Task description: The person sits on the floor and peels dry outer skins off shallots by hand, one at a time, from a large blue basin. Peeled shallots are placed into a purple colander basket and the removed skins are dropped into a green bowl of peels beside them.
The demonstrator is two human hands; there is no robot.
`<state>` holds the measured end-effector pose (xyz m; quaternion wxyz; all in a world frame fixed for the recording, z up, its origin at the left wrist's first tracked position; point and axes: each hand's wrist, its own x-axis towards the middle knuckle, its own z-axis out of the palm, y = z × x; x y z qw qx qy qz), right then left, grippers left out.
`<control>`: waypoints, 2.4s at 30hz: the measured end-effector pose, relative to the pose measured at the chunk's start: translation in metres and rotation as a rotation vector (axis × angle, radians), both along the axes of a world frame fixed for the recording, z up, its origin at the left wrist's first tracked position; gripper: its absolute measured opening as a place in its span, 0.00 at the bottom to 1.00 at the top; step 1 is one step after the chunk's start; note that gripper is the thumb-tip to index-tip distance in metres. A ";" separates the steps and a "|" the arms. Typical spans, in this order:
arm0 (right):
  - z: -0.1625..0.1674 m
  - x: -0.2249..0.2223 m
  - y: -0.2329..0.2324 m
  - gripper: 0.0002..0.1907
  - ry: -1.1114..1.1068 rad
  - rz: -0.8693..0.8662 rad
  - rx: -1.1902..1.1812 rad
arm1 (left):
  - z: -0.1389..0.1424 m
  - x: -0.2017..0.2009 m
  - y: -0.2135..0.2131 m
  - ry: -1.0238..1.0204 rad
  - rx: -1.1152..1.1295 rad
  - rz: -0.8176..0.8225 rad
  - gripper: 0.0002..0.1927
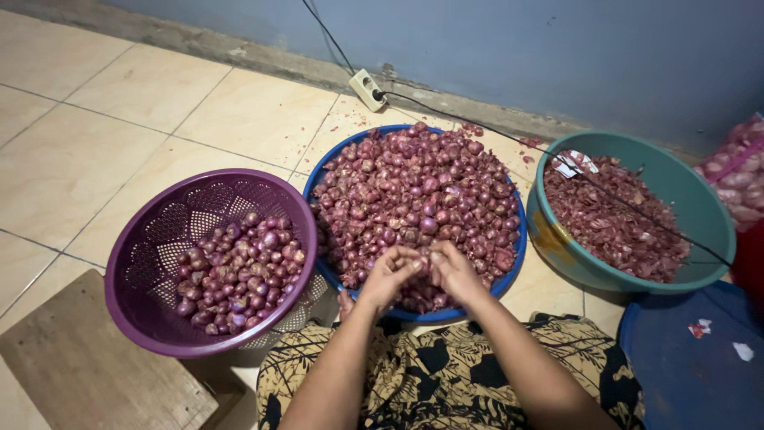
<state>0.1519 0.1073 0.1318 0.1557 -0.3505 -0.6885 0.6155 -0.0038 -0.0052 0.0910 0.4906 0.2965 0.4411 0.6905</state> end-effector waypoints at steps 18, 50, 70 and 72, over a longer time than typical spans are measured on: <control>0.019 0.004 -0.029 0.22 0.164 0.048 -0.075 | 0.005 -0.004 -0.002 -0.205 0.094 0.124 0.14; 0.002 -0.005 -0.016 0.14 0.165 0.044 -0.064 | -0.014 0.007 0.008 -0.229 0.006 0.084 0.09; 0.025 -0.001 0.002 0.21 -0.263 -0.118 -0.161 | 0.042 -0.010 -0.025 0.619 -0.100 0.543 0.16; 0.018 -0.001 0.003 0.19 -0.279 -0.105 0.013 | 0.069 -0.023 -0.045 0.681 -0.072 0.759 0.16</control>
